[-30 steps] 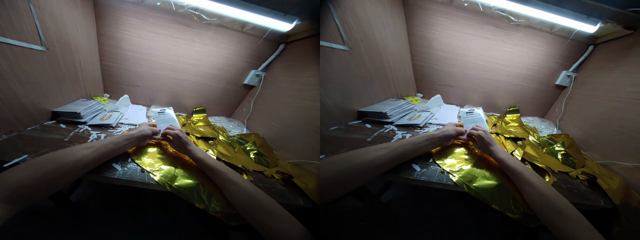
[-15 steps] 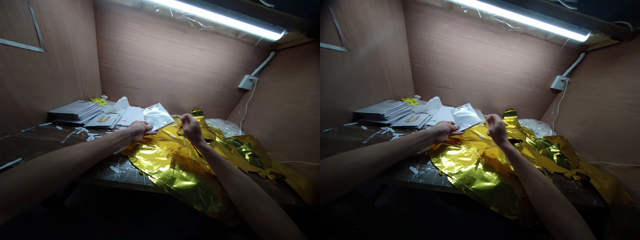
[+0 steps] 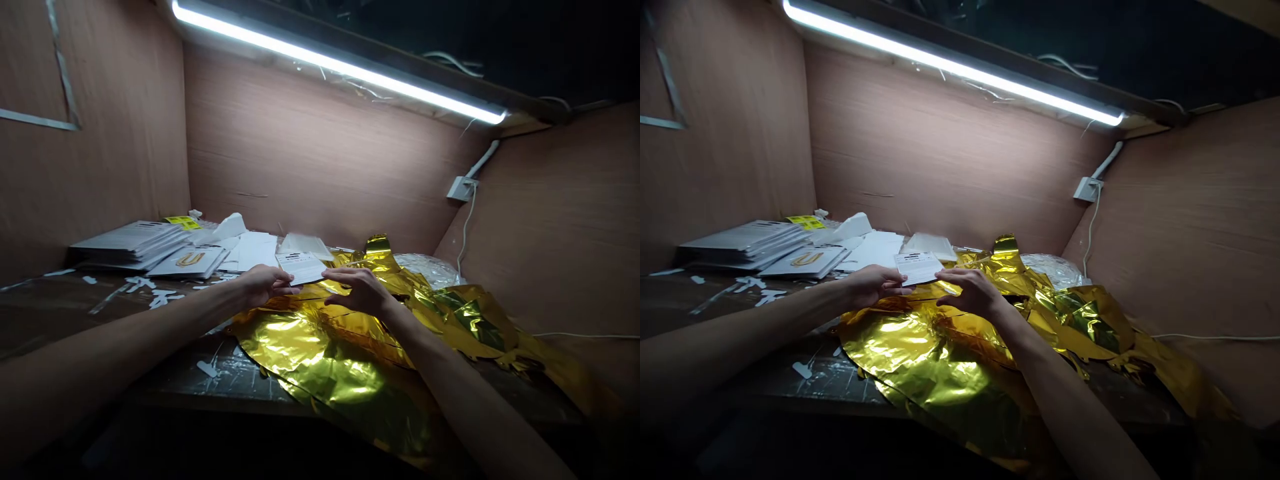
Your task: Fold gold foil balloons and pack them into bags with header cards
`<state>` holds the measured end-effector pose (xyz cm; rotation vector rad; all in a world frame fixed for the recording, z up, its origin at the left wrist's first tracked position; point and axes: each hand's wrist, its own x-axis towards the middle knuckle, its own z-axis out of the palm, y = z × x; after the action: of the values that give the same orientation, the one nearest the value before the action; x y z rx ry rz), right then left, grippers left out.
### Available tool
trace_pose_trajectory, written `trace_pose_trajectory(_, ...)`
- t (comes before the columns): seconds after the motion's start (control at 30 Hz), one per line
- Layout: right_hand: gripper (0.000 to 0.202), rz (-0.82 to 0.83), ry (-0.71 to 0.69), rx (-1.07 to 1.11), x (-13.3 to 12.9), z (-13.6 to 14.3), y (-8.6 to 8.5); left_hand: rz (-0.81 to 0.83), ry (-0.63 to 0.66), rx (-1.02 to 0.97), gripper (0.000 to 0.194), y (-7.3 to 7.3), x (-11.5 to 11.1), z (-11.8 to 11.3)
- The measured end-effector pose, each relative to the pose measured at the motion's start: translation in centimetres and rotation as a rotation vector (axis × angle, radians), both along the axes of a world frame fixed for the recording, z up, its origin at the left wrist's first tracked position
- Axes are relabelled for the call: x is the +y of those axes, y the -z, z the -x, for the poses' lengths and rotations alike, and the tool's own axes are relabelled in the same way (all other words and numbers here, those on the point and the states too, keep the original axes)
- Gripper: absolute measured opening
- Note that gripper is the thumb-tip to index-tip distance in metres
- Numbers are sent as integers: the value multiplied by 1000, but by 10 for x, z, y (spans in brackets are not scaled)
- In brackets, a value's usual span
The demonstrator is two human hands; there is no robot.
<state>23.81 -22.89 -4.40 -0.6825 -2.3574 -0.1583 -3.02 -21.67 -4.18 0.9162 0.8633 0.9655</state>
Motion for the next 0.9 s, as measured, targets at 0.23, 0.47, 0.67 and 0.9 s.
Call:
trace_pose_trajectory(0.23, 14, 31, 3, -130, -4, 5, 1, -283, 140, 685, 28, -11, -3, 20)
trace_pose_trajectory(0.47, 12, 196, 77, -239, -10, 11, 1, -1265, 252, 985, 20, -7, -26, 7)
trace_pose_trajectory(0.67, 13, 379, 152, -128, -3, 8, 8, -1089, 283, 1029, 13, 5, -15, 4)
trace_pose_trajectory(0.9, 8, 372, 71, -67, 8, 2, 14, -963, 249, 982, 15, 10, 9, 16)
